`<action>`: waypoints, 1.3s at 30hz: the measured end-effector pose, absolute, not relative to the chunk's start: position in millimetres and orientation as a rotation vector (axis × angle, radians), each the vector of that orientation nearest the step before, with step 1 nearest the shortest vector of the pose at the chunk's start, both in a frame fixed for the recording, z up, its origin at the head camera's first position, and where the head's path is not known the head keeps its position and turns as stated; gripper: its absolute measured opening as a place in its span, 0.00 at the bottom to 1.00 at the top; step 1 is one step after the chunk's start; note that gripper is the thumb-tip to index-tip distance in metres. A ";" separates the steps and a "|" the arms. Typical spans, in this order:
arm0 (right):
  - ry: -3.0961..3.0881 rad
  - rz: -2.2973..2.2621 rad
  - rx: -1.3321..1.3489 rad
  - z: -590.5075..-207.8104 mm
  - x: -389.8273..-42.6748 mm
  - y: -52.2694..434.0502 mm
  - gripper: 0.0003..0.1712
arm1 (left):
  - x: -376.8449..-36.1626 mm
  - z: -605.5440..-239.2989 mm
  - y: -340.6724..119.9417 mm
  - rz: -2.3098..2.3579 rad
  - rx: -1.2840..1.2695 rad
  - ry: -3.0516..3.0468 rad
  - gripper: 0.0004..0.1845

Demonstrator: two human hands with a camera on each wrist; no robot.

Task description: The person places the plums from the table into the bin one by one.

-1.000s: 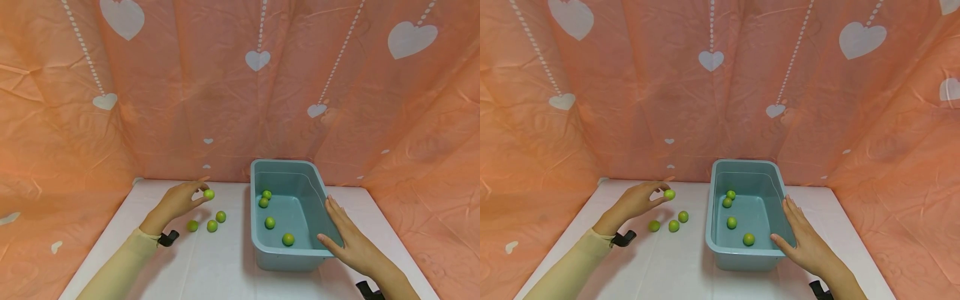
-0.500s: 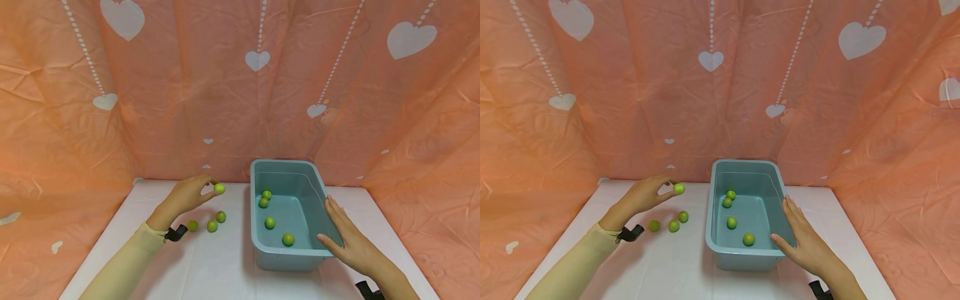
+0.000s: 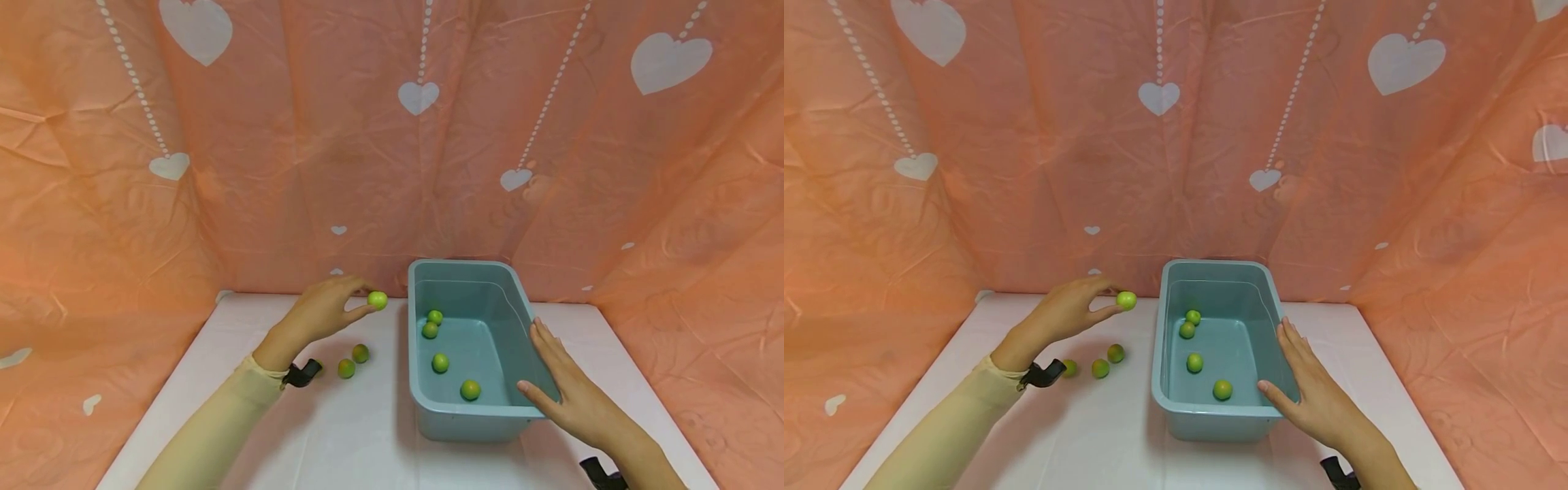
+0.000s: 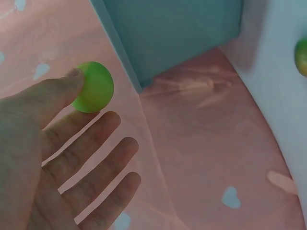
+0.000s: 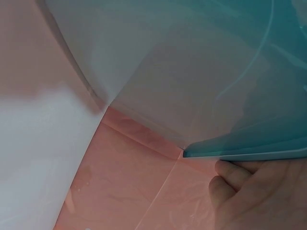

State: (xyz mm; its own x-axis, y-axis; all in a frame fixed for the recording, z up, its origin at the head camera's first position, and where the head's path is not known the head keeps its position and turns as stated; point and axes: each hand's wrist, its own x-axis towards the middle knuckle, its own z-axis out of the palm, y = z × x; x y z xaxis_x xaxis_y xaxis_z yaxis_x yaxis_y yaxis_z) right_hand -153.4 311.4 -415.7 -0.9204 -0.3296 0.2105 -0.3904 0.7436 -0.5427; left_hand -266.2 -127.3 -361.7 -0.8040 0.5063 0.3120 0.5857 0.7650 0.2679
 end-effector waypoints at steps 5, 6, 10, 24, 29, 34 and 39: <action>-2.834 0.913 0.589 -415.8 -153.1 311.2 0.56 | -266.3 -355.9 -114.8 -0.533 -0.908 -2.730 0.21; -2.835 0.913 0.588 -415.7 -153.1 311.2 0.56 | -266.4 -354.8 -112.2 -0.541 -0.917 -2.727 0.21; -2.836 0.912 0.583 -415.5 -153.0 311.3 0.56 | -266.9 -352.6 -102.5 -0.555 -0.960 -2.690 0.20; -2.829 0.911 0.593 -413.7 -153.0 311.7 0.56 | -267.2 -344.6 -69.0 -0.552 -1.078 -2.687 0.20; -2.829 0.893 0.597 -411.9 -153.0 311.6 0.56 | -269.0 -343.7 -57.4 -0.490 -1.116 -2.697 0.18; -2.828 0.891 0.595 -412.5 -152.6 311.7 0.56 | -271.6 -344.8 -44.0 -0.467 -1.158 -2.699 0.18; -2.823 0.901 0.598 -413.2 -152.6 311.4 0.56 | -274.1 -347.6 -32.1 -0.465 -1.212 -2.709 0.17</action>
State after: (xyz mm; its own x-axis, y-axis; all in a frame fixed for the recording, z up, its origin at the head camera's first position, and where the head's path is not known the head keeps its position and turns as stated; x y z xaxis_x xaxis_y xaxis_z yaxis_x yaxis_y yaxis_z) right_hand -152.6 311.4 -413.2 -0.9150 -0.3330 0.2279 -0.4035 0.7451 -0.5310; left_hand -274.1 -32.1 -347.6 -0.6666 0.7029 0.2480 0.7454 0.6283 0.2227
